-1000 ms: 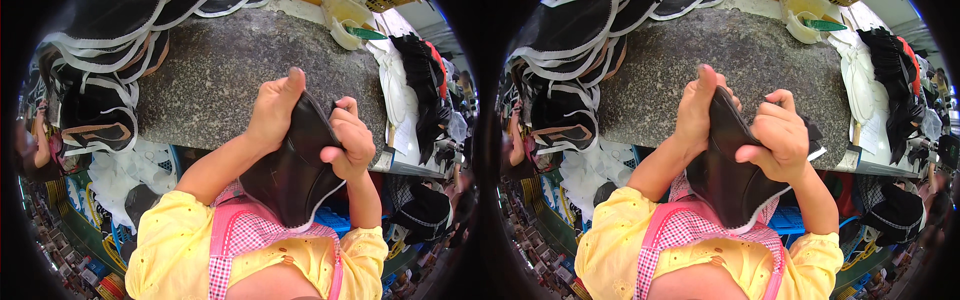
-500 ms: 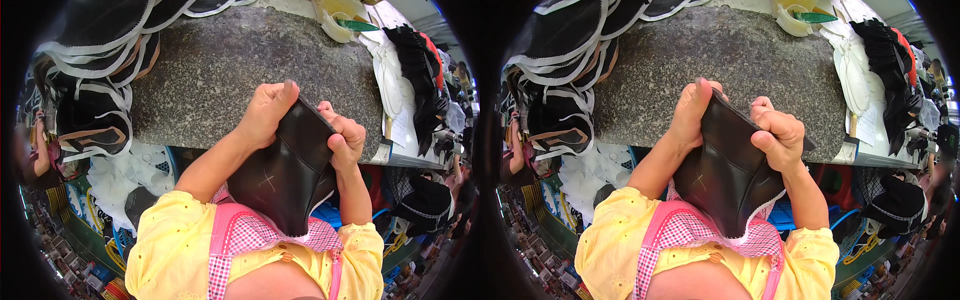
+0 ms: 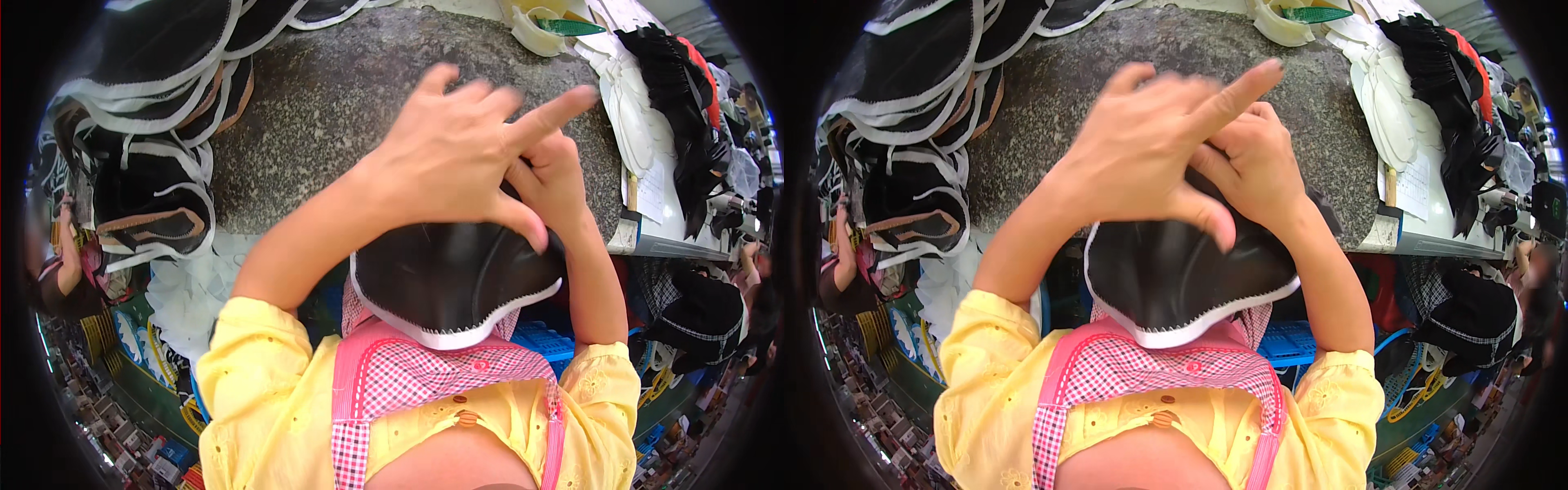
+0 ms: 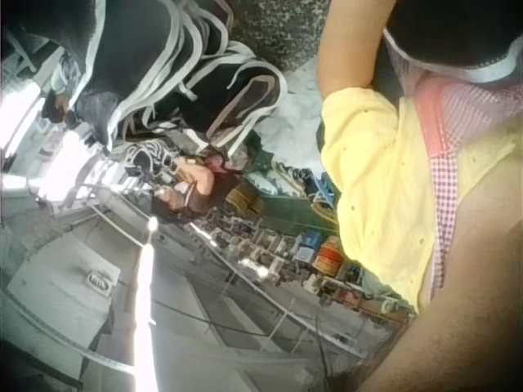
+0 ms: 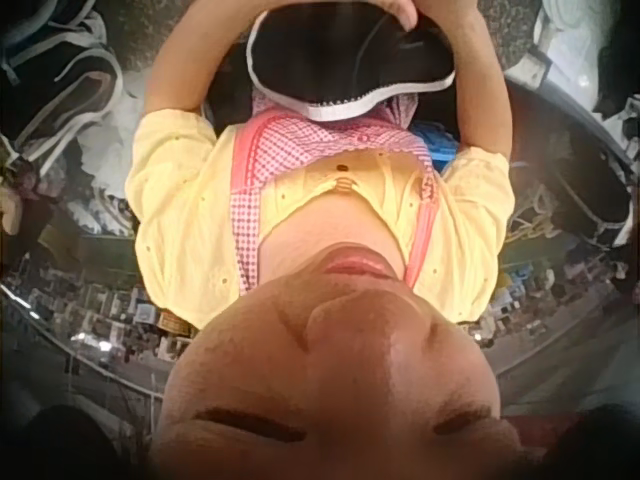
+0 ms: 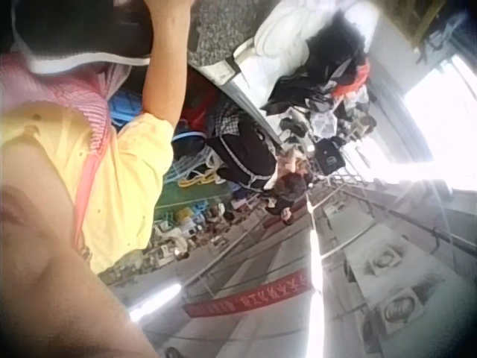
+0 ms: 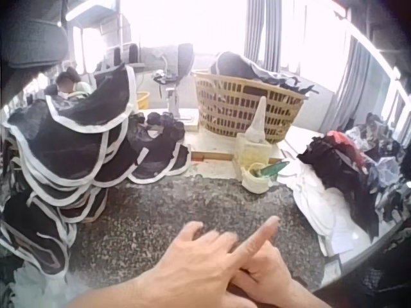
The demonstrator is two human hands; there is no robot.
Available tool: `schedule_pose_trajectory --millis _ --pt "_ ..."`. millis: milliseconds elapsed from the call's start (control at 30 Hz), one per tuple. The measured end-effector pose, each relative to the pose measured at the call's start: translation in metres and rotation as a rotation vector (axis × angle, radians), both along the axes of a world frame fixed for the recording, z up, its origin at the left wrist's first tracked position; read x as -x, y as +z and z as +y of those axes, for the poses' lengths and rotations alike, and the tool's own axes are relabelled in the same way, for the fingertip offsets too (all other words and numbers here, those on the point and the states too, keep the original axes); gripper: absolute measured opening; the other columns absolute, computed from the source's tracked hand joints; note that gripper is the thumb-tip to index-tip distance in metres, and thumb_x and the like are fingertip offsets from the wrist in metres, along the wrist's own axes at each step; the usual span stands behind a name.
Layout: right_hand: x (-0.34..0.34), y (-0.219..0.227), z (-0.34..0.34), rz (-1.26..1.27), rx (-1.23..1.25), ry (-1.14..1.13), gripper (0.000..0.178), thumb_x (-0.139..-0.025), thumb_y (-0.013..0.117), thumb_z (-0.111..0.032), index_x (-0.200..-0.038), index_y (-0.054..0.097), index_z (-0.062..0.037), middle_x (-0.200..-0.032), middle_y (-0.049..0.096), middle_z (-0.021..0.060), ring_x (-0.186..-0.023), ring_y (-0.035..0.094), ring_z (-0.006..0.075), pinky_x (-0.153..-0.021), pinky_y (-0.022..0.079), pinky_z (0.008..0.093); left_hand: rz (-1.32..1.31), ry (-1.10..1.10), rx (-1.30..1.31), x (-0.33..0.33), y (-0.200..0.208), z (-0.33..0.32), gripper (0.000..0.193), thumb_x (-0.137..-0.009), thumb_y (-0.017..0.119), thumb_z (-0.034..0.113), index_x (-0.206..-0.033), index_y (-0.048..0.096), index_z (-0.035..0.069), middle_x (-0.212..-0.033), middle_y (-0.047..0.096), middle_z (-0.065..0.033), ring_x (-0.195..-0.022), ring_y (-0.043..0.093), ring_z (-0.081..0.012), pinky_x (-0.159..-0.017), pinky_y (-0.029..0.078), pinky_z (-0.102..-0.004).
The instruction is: The recorder is assembling and inspecting shoe upper components in a factory setting.
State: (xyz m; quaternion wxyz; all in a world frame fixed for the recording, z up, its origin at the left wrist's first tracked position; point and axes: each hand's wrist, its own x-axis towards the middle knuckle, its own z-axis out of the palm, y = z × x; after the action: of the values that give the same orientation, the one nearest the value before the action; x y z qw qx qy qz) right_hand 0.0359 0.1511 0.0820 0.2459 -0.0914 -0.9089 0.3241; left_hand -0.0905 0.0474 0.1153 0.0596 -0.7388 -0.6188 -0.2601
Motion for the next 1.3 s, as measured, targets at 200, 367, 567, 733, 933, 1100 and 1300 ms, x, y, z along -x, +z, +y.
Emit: schedule_pose_trajectory --millis 200,367,567,733,933,1100,1300 --pt "-0.092 -0.012 -0.014 0.004 0.304 -0.395 0.002 -0.071 0.055 0.0 -0.073 0.055 -0.0012 -0.065 0.054 0.0036 -0.06 0.05 0.0109 -0.056 0.04 0.0234 -0.083 -0.061 0.113 0.035 -0.059 -0.022 0.046 -0.05 0.074 0.048 -0.071 0.06 0.01 -0.047 0.047 0.0005 -0.045 0.047 -0.0178 -0.053 0.035 -0.0275" --pt "-0.154 -0.082 -0.081 -0.248 1.397 -0.092 0.067 -0.066 0.065 -0.056 -0.1 0.053 0.0005 -0.092 0.06 0.0087 -0.078 0.059 0.0156 -0.068 0.047 0.0258 -0.151 -0.199 -0.122 0.032 -0.056 -0.004 0.038 -0.049 0.077 0.039 -0.06 0.055 0.011 -0.047 0.043 0.0034 -0.043 0.043 -0.0134 -0.05 0.03 -0.0259" --pt "-0.128 -0.119 -0.105 0.561 2.087 -0.18 0.067 -0.073 0.061 -0.052 -0.114 0.045 -0.0015 -0.115 0.05 0.0135 -0.102 0.051 0.0226 -0.087 0.042 0.0379 -0.051 -0.152 -0.17 0.01 -0.043 -0.017 0.041 -0.058 0.069 0.044 -0.054 0.041 0.015 -0.046 0.036 0.0036 -0.042 0.039 -0.0122 -0.048 0.028 -0.0271" --pt "-0.123 -0.094 -0.064 0.487 1.549 -0.275 0.061 -0.072 0.065 -0.029 -0.119 0.042 0.001 -0.111 0.054 0.014 -0.099 0.055 0.029 -0.087 0.044 0.0389 -0.039 -0.007 0.709 0.009 -0.025 -0.031 0.049 -0.062 0.07 0.043 -0.096 0.058 0.009 -0.057 0.056 -0.0091 -0.059 0.057 -0.0296 -0.061 0.044 -0.0366" --pt "-0.104 -0.108 -0.013 0.327 1.2 0.028 0.063 -0.06 0.063 -0.002 -0.119 0.041 0.0035 -0.111 0.052 0.0133 -0.099 0.054 0.028 -0.087 0.043 0.0379 -0.194 -0.147 1.049 0.038 -0.05 0.0 0.048 -0.066 0.069 0.033 -0.098 0.057 -0.001 -0.085 0.06 -0.0194 -0.082 0.058 -0.0329 -0.073 0.045 -0.0368" --pt "-0.114 -0.141 -0.009 0.436 1.286 0.005 0.065 -0.056 0.065 0.005 -0.118 0.043 -0.0004 -0.11 0.052 0.01 -0.1 0.052 0.0248 -0.087 0.041 0.0362 -0.917 -0.112 0.999 0.051 -0.079 -0.029 0.035 -0.071 0.066 0.014 -0.102 0.057 0.0 -0.09 0.063 -0.0114 -0.081 0.058 -0.0201 -0.076 0.044 -0.0327" --pt "-0.1 -0.122 -0.011 0.26 1.249 -0.012 0.039 -0.056 0.068 0.005 -0.093 0.057 -0.0001 -0.086 0.059 0.0062 -0.076 0.056 0.0168 -0.071 0.046 0.0282 -0.391 -0.062 1.144 0.052 -0.057 -0.012 0.053 -0.065 0.072 0.032 -0.103 0.056 -0.002 -0.087 0.063 -0.0158 -0.08 0.061 -0.0226 -0.071 0.047 -0.0319"
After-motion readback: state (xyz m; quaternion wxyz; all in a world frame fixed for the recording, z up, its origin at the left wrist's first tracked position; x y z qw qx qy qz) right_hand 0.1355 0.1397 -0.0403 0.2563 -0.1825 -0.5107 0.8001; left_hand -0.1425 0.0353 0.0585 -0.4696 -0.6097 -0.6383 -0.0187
